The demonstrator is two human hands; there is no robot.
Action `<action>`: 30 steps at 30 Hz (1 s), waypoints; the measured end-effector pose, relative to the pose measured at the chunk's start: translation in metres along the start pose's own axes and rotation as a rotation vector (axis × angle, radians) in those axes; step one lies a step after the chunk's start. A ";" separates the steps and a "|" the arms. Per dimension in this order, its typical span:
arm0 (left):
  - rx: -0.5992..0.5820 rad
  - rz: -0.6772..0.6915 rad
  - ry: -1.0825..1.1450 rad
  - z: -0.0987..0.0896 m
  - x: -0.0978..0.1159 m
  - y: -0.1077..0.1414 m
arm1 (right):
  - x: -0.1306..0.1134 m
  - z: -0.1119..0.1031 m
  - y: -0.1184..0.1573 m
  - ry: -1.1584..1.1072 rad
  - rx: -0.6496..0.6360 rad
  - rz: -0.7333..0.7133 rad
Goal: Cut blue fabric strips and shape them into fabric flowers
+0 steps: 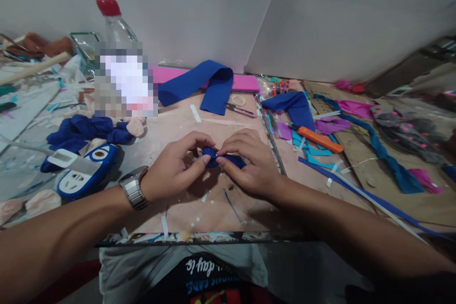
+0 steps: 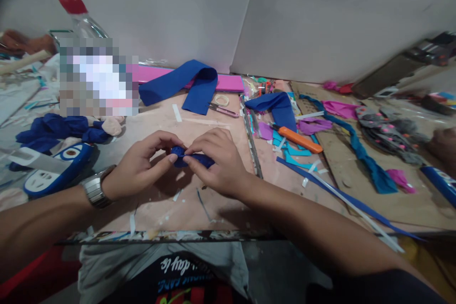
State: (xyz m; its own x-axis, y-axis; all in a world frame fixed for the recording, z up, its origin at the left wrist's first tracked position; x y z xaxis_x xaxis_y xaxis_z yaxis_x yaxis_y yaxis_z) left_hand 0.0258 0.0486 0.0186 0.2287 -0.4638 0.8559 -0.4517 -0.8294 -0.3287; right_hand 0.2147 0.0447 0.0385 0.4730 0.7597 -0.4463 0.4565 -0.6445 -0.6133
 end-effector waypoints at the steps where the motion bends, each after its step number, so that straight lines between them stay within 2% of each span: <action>1: -0.002 0.015 -0.018 0.000 0.000 0.000 | 0.000 0.000 0.000 0.000 0.000 -0.001; 13: -0.038 0.147 -0.156 0.001 0.011 0.003 | 0.000 0.000 0.000 0.002 0.013 0.036; 26: -0.004 0.012 -0.012 0.002 -0.002 0.001 | 0.000 0.000 0.000 0.030 0.003 0.010; 30: -0.012 0.012 0.000 0.003 -0.003 0.001 | 0.001 0.001 0.001 0.047 -0.014 0.010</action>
State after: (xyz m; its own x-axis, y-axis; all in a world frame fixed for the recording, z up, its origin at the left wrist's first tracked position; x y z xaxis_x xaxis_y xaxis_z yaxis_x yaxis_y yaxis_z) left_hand 0.0275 0.0485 0.0148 0.2232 -0.4735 0.8521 -0.4647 -0.8201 -0.3340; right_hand 0.2147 0.0450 0.0371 0.5122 0.7485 -0.4212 0.4618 -0.6535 -0.5998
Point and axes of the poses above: each hand's wrist, its own y-axis away from the middle knuckle, its own z-axis out of the palm, x = y × z, the point moved 4 cm from there along -y, towards the middle knuckle
